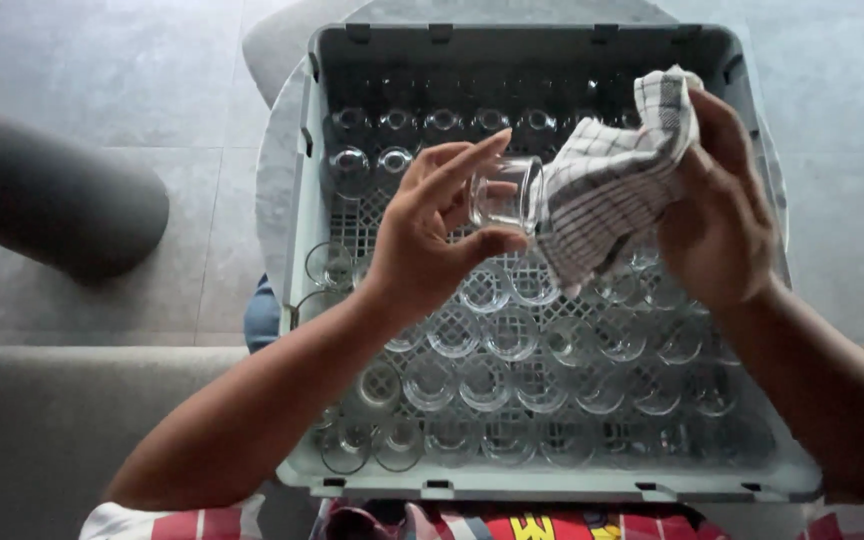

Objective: Cleaning and drying small shot glasses from a dishwasher rack using a cloth.

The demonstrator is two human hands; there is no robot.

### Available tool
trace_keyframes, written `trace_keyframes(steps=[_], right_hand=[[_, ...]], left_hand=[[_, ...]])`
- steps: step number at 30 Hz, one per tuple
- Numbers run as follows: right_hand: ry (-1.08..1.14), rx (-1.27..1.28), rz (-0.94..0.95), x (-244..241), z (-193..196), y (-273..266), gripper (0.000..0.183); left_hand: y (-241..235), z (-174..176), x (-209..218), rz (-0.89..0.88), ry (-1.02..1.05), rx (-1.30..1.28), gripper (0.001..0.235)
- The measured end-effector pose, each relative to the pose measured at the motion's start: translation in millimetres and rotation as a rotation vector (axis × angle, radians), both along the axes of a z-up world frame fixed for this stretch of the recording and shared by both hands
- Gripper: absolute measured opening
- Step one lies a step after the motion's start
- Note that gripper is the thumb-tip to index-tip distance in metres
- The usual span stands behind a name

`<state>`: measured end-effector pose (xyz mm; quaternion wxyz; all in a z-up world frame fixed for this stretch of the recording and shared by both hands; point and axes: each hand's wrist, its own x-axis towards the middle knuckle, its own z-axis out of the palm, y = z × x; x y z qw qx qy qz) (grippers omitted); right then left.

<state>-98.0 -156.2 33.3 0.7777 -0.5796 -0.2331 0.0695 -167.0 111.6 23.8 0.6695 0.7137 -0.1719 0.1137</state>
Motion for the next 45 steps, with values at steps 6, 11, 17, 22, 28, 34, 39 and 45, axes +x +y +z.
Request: trace_keyframes(steps=[6, 11, 17, 22, 28, 34, 39, 45], right_hand=[[-0.789, -0.544, -0.063, -6, -10, 21, 0.09], [0.211, -0.222, 0.248, -16, -43, 18, 0.044], [0.267, -0.153, 0.265, -25, -46, 21, 0.026], [-0.047, -0.436, 0.078, -36, -24, 29, 0.017], [-0.694, -0.775, -0.254, -28, -25, 22, 0.025], [-1.419, -0.859, -0.45, -22, 2, 25, 0.039], [-1.8, -0.566, -0.426, -18, 26, 29, 0.005], [-1.775, -0.428, -0.228, -26, 19, 27, 0.032]], left_hand=[[-2, -6, -2, 0.052, -0.185, 0.107, 0.064], [-3, -24, 1, 0.018, -0.53, 0.379, 0.055], [-9, -18, 1, -0.109, -0.719, 0.552, 0.048], [-13, 7, -12, 0.091, -0.817, 0.753, 0.032], [-12, 7, -9, 0.096, -0.876, 0.714, 0.027], [-13, -12, -3, -0.052, -0.673, 0.596, 0.056], [-19, -21, -9, -0.081, -0.288, 0.321, 0.051], [-22, -15, -12, -0.413, 0.113, 0.176, 0.051]])
